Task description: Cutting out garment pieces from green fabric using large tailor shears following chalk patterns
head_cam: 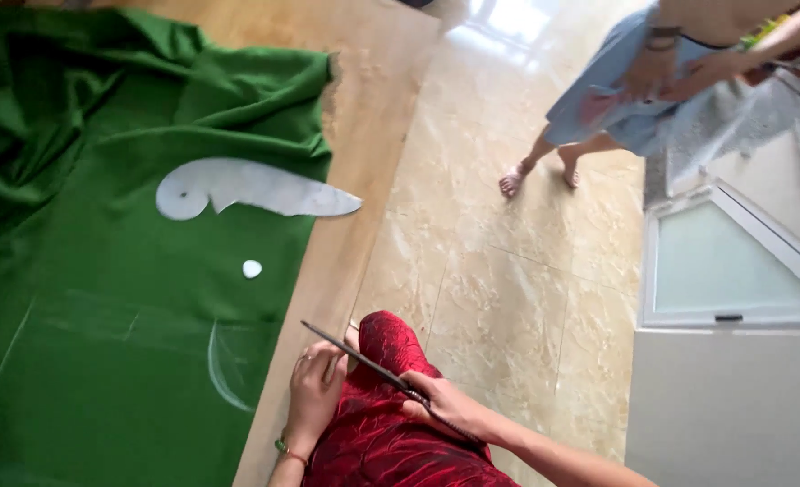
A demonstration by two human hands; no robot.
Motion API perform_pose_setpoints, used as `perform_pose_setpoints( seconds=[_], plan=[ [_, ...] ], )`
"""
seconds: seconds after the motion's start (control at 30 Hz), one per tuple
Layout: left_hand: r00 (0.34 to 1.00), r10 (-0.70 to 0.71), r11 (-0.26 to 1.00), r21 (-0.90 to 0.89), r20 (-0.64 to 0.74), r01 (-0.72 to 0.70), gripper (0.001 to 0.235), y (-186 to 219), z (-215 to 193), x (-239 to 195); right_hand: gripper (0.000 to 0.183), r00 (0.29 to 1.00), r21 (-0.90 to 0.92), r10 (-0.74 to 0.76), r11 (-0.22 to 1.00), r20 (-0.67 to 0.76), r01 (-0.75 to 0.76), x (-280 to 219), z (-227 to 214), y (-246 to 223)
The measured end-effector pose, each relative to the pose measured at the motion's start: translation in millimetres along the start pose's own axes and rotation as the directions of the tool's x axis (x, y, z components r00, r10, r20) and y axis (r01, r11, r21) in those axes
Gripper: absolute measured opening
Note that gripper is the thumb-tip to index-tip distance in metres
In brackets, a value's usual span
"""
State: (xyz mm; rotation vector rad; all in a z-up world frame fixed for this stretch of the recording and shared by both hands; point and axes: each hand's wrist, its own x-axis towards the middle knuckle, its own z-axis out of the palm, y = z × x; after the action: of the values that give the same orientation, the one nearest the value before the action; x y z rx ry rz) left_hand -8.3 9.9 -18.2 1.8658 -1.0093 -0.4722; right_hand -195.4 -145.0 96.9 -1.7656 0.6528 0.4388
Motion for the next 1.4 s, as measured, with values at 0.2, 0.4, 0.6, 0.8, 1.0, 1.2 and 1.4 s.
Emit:
perform_pose_setpoints(
  seconds=[0.2, 0.4, 0.6, 0.8, 1.0, 1.2, 1.4],
  plan=[
    [0.988, 0.058, 0.997, 0.049, -0.145, -0.052, 0.019, 24, -30, -5, 0.072, 0.990, -0.042, -0.063, 0.997, 0.122, 0.069, 30, -25, -8],
    [0.924, 0.043, 0.905, 0.408, -0.380, 0.125, 0.014, 16, -45, -16, 0.052, 0.957, -0.187, 0.019, 0.982, 0.289, 0.037, 55, -53, -32],
    [0.891, -0.070, 0.794, 0.515, -0.448, 0.322, 0.029, -6, -32, -5, 0.088, 0.917, -0.218, 0.102, 0.976, 0.386, -0.017, 86, -67, -80],
    [0.932, -0.184, 0.790, 0.516, -0.312, 0.329, 0.070, -4, -26, 10, 0.085, 0.883, -0.157, -0.007, 0.983, 0.468, 0.091, 110, -76, -105],
    [0.873, -0.223, 0.710, 0.542, -0.434, 0.451, 0.055, -35, -13, 14, 0.058, 0.855, -0.186, -0.010, 0.975, 0.519, 0.124, 137, -90, -94],
    [0.805, -0.069, 0.652, 0.585, -0.589, 0.483, 0.026, -7, -31, 27, 0.082, 0.861, -0.339, 0.087, 0.935, 0.502, 0.103, 156, -99, -95],
    [0.632, -0.206, 0.850, 0.184, -0.747, 0.494, 0.015, -5, -36, 25, 0.073, 0.851, -0.387, 0.172, 0.921, 0.496, 0.040, 150, -100, -107]
  ],
)
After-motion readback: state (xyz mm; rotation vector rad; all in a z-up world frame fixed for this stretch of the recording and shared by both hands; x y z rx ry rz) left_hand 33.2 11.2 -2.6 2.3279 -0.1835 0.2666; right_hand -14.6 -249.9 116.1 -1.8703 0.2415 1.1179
